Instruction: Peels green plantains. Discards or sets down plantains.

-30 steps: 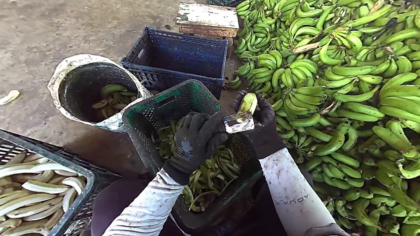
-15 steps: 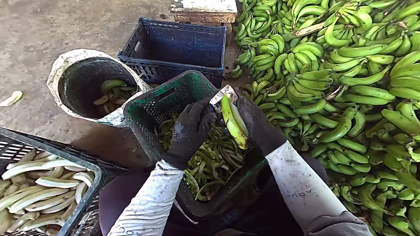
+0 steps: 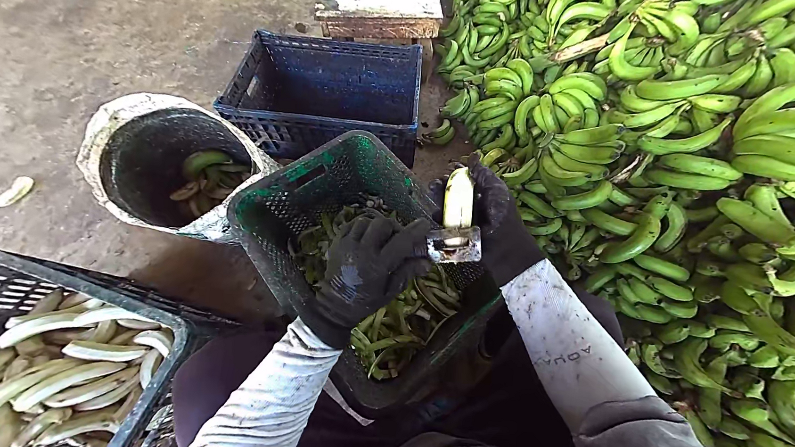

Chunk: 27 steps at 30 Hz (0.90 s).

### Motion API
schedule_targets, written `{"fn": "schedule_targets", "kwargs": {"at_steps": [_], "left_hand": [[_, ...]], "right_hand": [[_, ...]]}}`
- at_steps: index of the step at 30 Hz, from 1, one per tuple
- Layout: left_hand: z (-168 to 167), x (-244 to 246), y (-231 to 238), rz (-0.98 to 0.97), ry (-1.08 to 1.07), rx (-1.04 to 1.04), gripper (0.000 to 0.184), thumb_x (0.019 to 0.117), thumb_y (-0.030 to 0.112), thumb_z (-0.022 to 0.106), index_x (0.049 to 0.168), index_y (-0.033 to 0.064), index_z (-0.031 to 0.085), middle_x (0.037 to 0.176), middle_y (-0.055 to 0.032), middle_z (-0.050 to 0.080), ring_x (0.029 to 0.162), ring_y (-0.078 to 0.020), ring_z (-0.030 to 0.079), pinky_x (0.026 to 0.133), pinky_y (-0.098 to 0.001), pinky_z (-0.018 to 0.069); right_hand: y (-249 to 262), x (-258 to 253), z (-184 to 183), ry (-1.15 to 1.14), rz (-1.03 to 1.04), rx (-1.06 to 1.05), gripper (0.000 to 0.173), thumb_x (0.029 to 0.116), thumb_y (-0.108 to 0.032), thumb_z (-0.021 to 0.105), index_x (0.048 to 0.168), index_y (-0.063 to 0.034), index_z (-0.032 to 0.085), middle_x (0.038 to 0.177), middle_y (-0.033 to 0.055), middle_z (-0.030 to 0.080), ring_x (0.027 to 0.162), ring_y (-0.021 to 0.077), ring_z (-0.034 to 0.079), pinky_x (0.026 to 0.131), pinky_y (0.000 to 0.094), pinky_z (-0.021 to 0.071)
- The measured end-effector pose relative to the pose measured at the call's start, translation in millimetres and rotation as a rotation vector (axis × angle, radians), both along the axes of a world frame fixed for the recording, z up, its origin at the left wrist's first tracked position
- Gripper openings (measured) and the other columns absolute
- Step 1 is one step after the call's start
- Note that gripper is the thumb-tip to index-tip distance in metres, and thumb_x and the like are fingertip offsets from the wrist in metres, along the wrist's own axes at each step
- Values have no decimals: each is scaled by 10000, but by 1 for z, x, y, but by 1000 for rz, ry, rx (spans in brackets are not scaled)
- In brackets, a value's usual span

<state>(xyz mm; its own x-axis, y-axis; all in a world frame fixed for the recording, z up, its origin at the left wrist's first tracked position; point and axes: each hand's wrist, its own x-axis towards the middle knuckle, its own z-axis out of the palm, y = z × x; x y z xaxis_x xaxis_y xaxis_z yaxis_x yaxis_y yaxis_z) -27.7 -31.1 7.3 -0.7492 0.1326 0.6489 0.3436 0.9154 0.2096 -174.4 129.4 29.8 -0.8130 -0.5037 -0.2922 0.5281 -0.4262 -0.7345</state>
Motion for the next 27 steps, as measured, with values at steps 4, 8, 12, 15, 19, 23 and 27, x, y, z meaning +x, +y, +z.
{"fn": "schedule_targets", "kwargs": {"at_steps": [4,8,12,15,19,23,27], "left_hand": [[-1,0,6,49,-1,-68,400,939,427,691,1271,205,717,976,-133,681,913,-331,659,826,-488,527],[2,-3,3,168,-191,209,447,973,405,667,1325,130,678,1031,-176,686,919,-350,675,763,-533,558],[22,1,-16,213,-450,896,496,1084,481,402,1410,132,537,1063,-74,675,845,-166,663,741,-365,570],[23,4,-17,215,-503,1163,440,1085,514,364,1305,171,530,914,1,655,729,-96,644,651,-271,562],[8,8,-2,77,-326,606,454,1072,381,477,1313,13,588,1010,-119,664,813,-182,646,731,-392,571],[-9,5,10,-28,-51,200,513,1003,469,592,1289,48,660,1016,-152,682,911,-290,675,794,-465,576],[-12,1,18,17,-57,131,458,971,459,639,1290,134,690,998,-146,676,913,-319,670,760,-468,557]], "right_hand": [[2,-2,-3,98,-30,174,356,1083,-413,434,1197,-104,570,891,58,646,762,147,661,663,320,579],[-7,9,-4,101,30,171,286,1047,-367,529,1208,-134,572,899,40,650,771,136,655,674,318,576],[-4,15,-5,92,153,131,382,1082,-405,448,1284,-113,588,948,66,684,786,151,685,659,315,603],[-3,9,-3,-133,159,-21,463,1096,-454,330,1097,-73,594,861,87,673,695,172,682,569,308,593],[0,3,-7,-214,81,-141,489,1078,-493,317,1056,-83,582,851,87,653,666,163,658,563,302,585],[3,0,-14,-187,116,-270,436,1086,-439,302,960,-110,558,753,27,592,610,97,606,567,228,550],[7,1,-18,-99,178,-143,413,1096,-390,308,973,-97,571,720,36,608,586,104,616,546,233,551]]}}
